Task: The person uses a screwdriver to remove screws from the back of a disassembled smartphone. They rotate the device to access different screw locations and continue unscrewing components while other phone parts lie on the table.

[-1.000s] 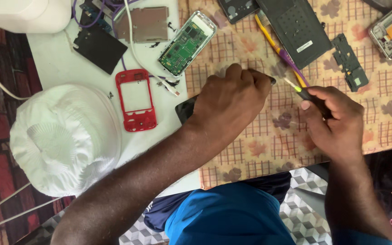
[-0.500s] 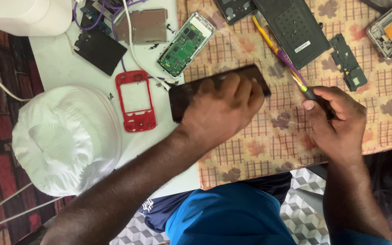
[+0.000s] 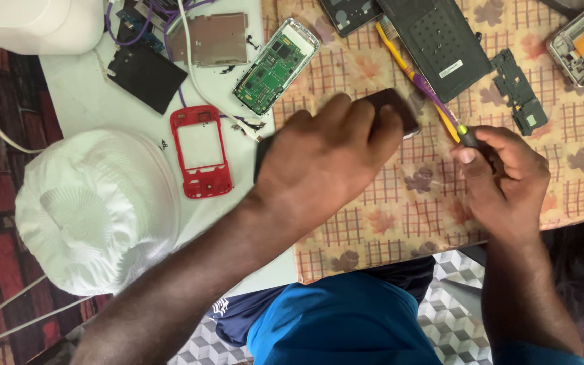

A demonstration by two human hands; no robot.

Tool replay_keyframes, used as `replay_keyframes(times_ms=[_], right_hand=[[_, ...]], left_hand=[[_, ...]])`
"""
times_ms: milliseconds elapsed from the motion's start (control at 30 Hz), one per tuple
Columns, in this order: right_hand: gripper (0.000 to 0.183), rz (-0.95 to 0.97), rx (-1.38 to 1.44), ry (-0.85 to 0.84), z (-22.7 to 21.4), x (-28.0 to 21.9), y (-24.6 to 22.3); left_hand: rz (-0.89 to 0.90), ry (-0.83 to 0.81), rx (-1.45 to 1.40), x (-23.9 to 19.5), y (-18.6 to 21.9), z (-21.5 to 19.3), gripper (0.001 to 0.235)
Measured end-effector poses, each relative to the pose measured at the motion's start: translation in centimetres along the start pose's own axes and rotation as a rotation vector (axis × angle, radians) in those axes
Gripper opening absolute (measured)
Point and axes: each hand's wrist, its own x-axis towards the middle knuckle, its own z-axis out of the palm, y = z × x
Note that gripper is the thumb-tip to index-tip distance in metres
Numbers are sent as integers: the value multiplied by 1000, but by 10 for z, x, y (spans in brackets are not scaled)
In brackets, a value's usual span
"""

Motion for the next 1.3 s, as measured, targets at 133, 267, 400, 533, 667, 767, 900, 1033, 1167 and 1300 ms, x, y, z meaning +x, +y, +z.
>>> replay_keyframes(times_ms=[133,267,400,533,667,767,900,1033,1167,1300], right_hand=[[21,-84,21,-19,2,5,-3],[25,-285,-135,-35,7,22,-23],[45,-237,-312,-127,10,48,-46],[24,-403,-220,-182,22,67,-71],[24,-439,-276,-215,35,83,-83],[37,-331,1,-226,47,91,-80],[46,-342,131,-212,59,98,-70],[40,-481,95,-214,71,104,-57],[37,-582,110,-186,74,113,-50],[38,-692,89,-142,71,114,-40]], left_hand=[[-222,70,-580,-1,-18,-2,26],[-469,27,-1175,-5,-36,21,34],[-792,49,-1789,-16,-41,60,43],[-873,88,-1865,-28,-48,82,43],[-883,82,-1784,-28,-49,88,41],[-843,51,-1686,-30,-47,85,43],[-799,50,-1587,-28,-46,78,47],[-807,36,-1572,-26,-45,71,47],[-839,-24,-1471,-25,-47,68,49],[-804,-5,-1338,-27,-48,71,47]])
